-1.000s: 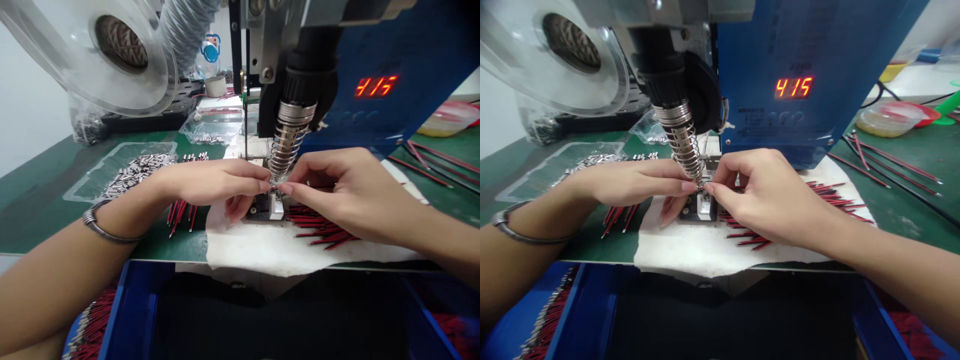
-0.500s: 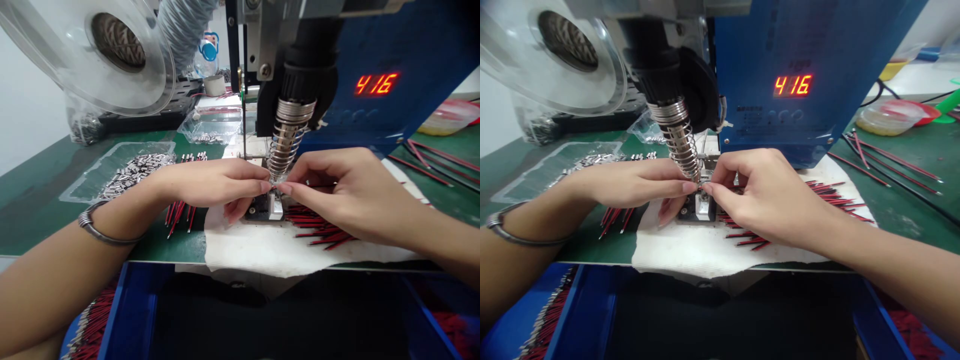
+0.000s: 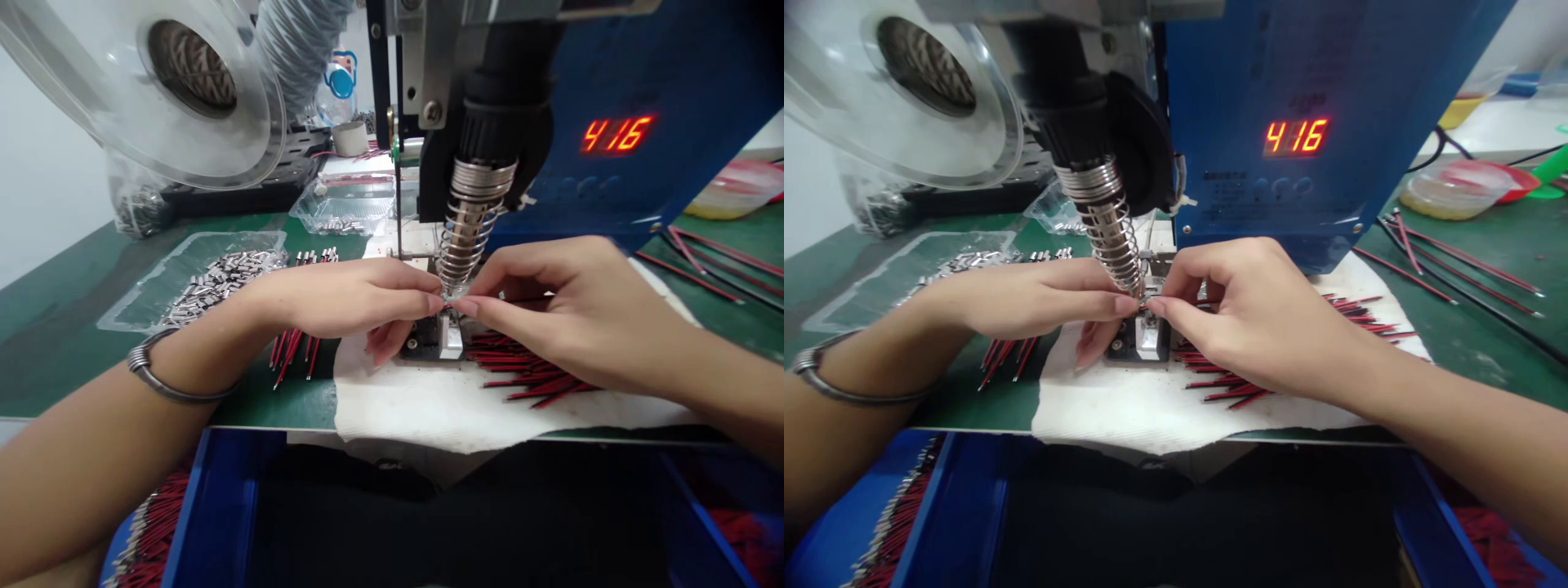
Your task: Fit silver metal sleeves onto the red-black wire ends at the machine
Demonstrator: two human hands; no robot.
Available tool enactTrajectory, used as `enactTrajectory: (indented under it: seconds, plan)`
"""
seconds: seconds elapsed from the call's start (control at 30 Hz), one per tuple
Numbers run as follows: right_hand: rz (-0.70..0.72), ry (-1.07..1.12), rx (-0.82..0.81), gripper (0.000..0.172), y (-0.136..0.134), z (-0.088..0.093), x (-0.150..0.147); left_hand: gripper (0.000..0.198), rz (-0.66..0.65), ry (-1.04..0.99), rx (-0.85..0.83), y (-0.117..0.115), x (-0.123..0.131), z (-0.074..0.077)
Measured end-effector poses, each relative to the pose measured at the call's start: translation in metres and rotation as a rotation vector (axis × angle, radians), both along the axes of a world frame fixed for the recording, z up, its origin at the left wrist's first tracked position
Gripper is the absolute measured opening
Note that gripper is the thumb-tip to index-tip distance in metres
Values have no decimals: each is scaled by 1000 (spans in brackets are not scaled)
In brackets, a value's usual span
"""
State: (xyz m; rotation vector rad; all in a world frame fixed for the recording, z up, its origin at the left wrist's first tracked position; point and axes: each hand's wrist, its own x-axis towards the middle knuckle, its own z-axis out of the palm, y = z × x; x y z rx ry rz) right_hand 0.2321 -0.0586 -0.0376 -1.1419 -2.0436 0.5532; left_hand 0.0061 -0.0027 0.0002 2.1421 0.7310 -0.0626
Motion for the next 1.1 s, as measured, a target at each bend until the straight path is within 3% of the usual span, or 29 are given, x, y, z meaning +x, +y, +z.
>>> enactTrajectory:
  seconds: [1.1]
  plan:
    - [12, -12, -9, 26, -1, -2, 1, 28, 1, -10, -90, 2, -4, 1]
